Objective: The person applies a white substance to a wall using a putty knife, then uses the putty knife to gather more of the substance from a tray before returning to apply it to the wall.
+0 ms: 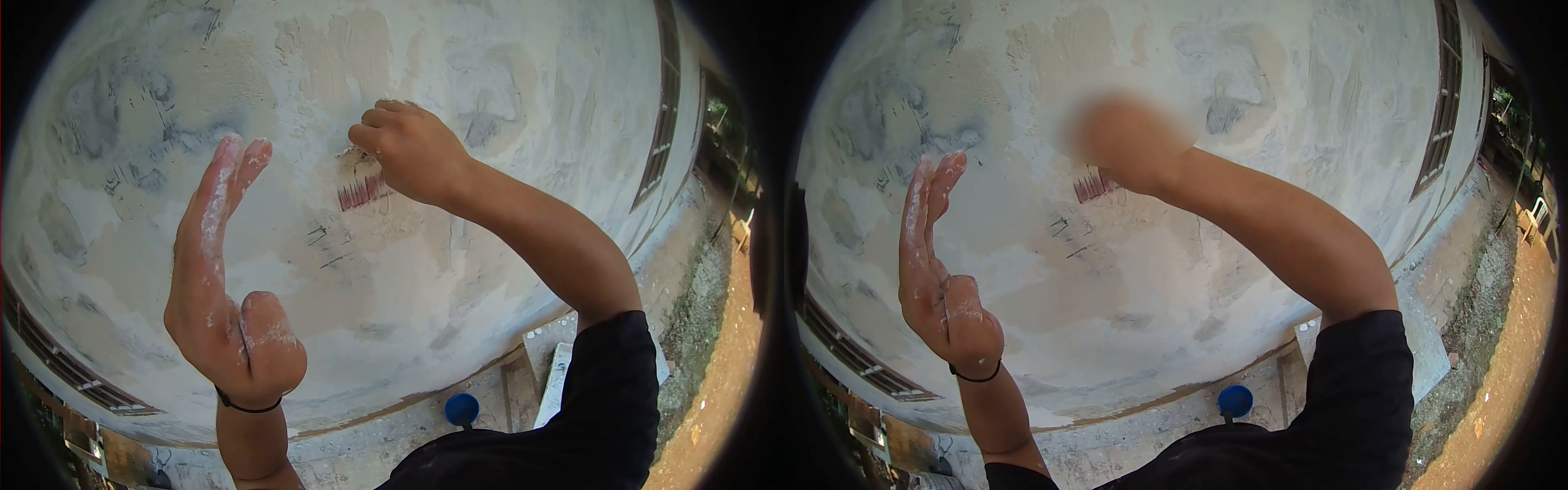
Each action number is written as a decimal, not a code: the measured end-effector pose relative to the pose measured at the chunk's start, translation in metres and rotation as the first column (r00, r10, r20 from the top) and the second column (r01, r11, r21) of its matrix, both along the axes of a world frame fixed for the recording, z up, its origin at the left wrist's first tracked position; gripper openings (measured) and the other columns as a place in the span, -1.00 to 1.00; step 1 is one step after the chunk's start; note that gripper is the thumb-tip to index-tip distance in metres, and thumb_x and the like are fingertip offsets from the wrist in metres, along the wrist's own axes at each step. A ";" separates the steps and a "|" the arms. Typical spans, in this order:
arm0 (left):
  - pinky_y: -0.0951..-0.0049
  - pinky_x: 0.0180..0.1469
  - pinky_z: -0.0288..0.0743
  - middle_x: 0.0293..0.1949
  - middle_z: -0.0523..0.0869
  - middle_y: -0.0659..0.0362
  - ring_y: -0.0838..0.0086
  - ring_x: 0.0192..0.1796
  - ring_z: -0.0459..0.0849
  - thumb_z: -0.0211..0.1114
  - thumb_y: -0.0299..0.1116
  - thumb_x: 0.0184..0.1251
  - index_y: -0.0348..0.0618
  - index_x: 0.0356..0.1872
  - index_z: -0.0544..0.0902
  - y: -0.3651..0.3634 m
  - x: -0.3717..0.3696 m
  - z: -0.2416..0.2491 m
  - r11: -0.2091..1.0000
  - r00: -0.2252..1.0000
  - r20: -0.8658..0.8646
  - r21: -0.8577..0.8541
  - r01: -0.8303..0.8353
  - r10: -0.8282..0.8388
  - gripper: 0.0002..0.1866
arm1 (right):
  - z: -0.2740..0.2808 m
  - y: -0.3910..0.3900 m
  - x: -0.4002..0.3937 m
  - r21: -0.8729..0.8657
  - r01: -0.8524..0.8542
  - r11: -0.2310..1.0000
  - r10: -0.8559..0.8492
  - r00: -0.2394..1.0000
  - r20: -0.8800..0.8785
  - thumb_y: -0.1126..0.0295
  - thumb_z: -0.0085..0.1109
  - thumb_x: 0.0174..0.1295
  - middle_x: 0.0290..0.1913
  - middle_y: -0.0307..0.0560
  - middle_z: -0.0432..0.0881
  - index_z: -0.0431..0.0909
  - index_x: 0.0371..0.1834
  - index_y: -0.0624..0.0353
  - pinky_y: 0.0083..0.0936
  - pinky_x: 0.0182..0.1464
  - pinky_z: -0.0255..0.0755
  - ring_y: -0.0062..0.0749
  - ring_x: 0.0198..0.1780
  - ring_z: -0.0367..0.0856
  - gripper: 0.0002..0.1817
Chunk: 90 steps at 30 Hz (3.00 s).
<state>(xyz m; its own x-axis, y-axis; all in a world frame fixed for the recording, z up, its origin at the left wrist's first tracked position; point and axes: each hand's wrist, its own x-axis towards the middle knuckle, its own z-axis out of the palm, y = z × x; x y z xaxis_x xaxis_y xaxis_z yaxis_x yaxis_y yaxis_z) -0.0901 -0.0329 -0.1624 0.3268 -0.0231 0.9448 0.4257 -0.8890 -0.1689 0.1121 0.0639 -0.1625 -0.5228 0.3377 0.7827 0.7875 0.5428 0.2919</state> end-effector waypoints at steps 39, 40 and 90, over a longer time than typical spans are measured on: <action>0.07 0.17 0.29 0.05 0.54 -0.29 0.00 0.14 0.53 -0.12 -0.44 -0.14 -0.48 0.26 0.23 -0.016 -0.012 -0.026 0.991 0.993 0.112 -0.129 -0.017 0.032 -0.25 | -0.151 -0.026 -0.006 0.184 -0.176 0.967 0.152 0.979 0.137 0.45 0.14 -0.13 -0.31 -0.04 0.57 0.59 -0.22 0.31 -0.50 -0.43 0.48 -0.28 -0.30 0.56 -0.67; 0.07 0.17 0.29 0.05 0.54 -0.29 0.00 0.14 0.53 -0.12 -0.44 -0.14 -0.48 0.26 0.23 -0.019 -0.011 -0.028 0.991 0.993 0.111 -0.135 -0.015 0.030 -0.25 | -0.165 -0.031 -0.005 0.179 -0.173 0.968 0.150 0.979 0.136 0.45 0.14 -0.13 -0.31 -0.04 0.57 0.59 -0.22 0.31 -0.50 -0.43 0.48 -0.28 -0.30 0.56 -0.67; 0.06 0.25 0.26 0.06 0.51 -0.35 -0.11 0.14 0.52 -0.14 -0.37 0.30 -0.41 0.38 -0.01 -0.009 -0.004 -0.068 0.964 1.000 0.011 -0.266 -0.014 0.018 -0.36 | -0.132 -0.036 0.005 -0.190 -0.213 0.958 0.184 0.970 -0.162 0.52 0.11 -0.09 -0.46 -0.11 0.60 0.58 -0.37 0.19 -0.43 -0.45 0.49 -0.29 -0.45 0.60 -0.83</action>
